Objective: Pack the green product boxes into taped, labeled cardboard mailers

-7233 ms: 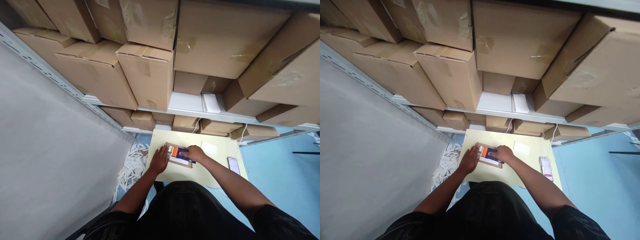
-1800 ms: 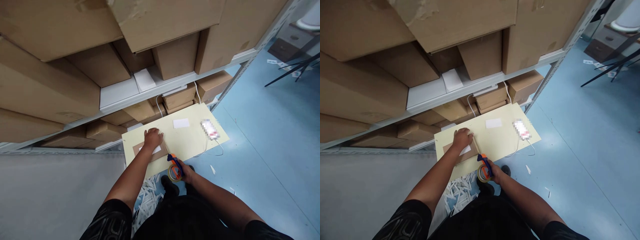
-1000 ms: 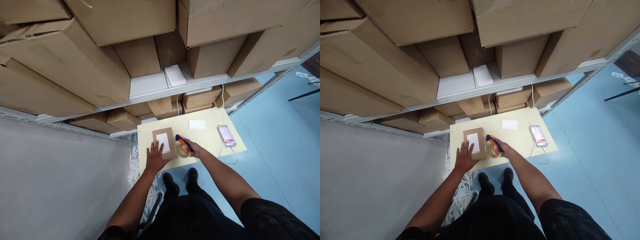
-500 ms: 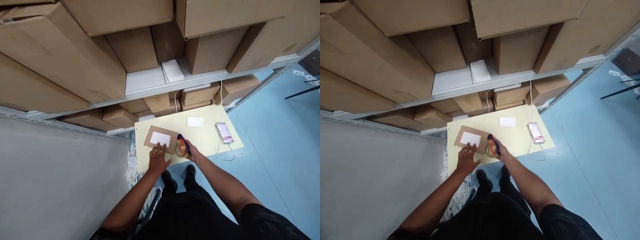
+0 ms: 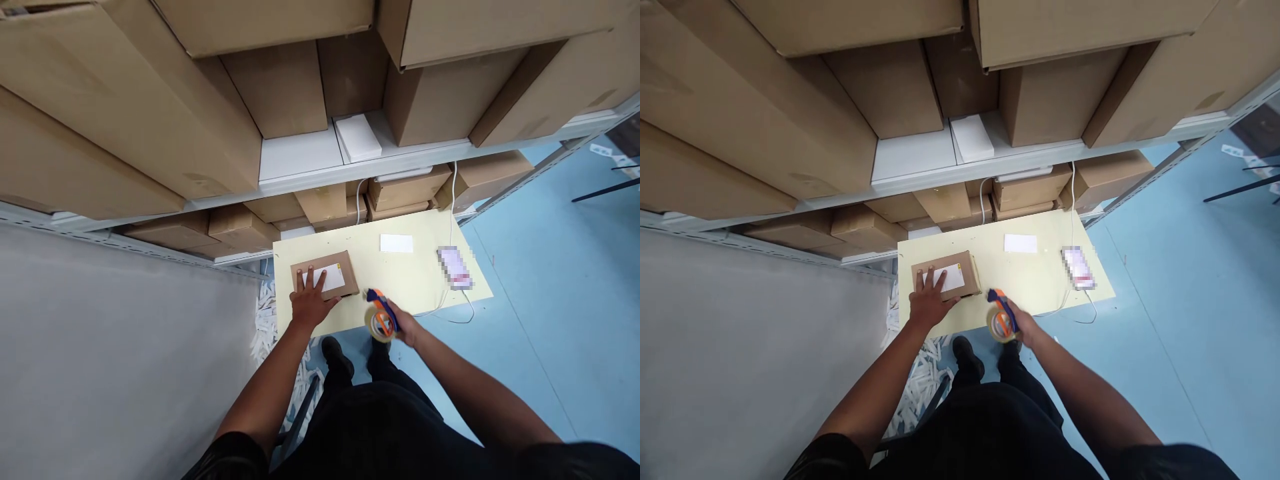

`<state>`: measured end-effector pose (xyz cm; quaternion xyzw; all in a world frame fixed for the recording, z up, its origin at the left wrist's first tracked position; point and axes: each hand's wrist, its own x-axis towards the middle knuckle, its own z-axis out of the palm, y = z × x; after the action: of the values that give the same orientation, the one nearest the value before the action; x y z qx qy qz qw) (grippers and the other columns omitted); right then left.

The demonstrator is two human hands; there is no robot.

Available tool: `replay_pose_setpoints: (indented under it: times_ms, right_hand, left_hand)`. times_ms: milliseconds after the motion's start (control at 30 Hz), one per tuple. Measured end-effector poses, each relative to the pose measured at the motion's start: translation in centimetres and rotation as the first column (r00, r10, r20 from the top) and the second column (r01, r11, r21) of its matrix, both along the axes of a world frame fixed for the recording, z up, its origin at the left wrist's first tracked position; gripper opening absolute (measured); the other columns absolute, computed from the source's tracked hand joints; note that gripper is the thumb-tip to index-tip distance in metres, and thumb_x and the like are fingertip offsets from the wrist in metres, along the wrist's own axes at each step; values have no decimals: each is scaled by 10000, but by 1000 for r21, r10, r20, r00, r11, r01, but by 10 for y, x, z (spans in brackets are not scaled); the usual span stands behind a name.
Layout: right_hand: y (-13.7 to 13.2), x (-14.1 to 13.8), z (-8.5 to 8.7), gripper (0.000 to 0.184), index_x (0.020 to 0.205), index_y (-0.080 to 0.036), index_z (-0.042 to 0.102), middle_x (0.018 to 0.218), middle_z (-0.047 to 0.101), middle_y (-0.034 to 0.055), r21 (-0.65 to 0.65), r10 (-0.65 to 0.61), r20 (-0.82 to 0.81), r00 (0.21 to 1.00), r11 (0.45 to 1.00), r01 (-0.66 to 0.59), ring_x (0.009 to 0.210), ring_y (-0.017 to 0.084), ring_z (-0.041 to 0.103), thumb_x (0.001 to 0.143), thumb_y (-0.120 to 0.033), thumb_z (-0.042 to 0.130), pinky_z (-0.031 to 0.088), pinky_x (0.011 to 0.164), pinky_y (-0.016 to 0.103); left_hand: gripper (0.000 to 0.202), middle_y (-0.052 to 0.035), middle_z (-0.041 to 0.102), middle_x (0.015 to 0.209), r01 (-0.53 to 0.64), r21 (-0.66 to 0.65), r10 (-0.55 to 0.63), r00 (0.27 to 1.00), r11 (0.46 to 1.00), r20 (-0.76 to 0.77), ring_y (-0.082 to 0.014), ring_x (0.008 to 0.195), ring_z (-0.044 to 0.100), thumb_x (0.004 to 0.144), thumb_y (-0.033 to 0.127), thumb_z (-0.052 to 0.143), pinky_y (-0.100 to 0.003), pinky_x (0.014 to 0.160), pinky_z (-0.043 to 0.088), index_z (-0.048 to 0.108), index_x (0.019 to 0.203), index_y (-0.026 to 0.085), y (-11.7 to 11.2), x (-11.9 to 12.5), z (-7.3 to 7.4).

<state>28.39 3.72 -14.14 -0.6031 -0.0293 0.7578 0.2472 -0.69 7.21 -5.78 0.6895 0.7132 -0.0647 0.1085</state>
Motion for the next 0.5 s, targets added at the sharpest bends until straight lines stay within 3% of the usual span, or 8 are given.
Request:
replay_pose_setpoints:
  times_ms: [67,133,200,267,333,433,500]
  right_hand:
    - [-34,-8,-3,528,1087,-161,729,904,795,112,-84,-49,-48,998,995,44,810,281,766,907,-647,626,640,758,441]
    - [-36,-27,-2,533,1124,-161,718,971,797,119,-103,-109,-118,987,990,97,879,283,771,924,-641,602,637,801,441]
    - [-5,-47,2,543,1159,-165,705,1008,795,120,-64,-167,-169,971,985,159,918,274,768,974,-637,510,634,821,435]
    - [46,-60,8,513,1162,-171,691,975,795,103,-14,-199,-108,974,980,198,872,243,765,1015,-601,454,636,805,411]
    - [99,-65,15,497,1135,-146,689,926,790,112,4,-113,-54,992,994,113,810,232,752,1003,-588,503,639,774,401]
    - [152,-61,25,465,1063,-130,705,886,785,126,12,43,28,999,999,-43,768,240,739,935,-573,643,640,736,392]
    - [162,-55,28,475,1042,-140,715,911,786,122,17,91,94,991,996,-93,769,251,740,897,-592,685,640,739,413]
  left_hand:
    - [914,-83,61,1743,0,5,0,1000,1000,14,-465,1566,27,878,807,459,-628,986,468,267,1634,329,-6,6,-1]
    - [940,-114,77,1739,27,11,-27,999,1000,32,-477,1560,53,878,790,488,-614,1005,463,263,1640,288,-16,11,-1]
    - [994,-159,129,1725,87,18,-88,995,996,44,-491,1542,125,848,761,577,-590,1060,432,289,1635,226,-26,11,2]
    - [988,-175,224,1698,191,18,-192,980,981,52,-470,1502,257,825,704,662,-554,1116,392,340,1618,212,-33,6,5]
    - [890,-157,336,1657,302,25,-303,951,953,55,-418,1461,358,847,640,683,-536,1151,352,390,1597,260,-32,-2,7]
    - [777,-140,361,1645,341,76,-344,938,937,29,-420,1516,274,882,627,651,-602,1176,272,437,1566,327,-19,-13,3]
    - [778,-139,288,1680,302,114,-306,952,947,21,-451,1556,146,886,656,624,-638,1164,262,439,1564,322,-11,-15,-5]
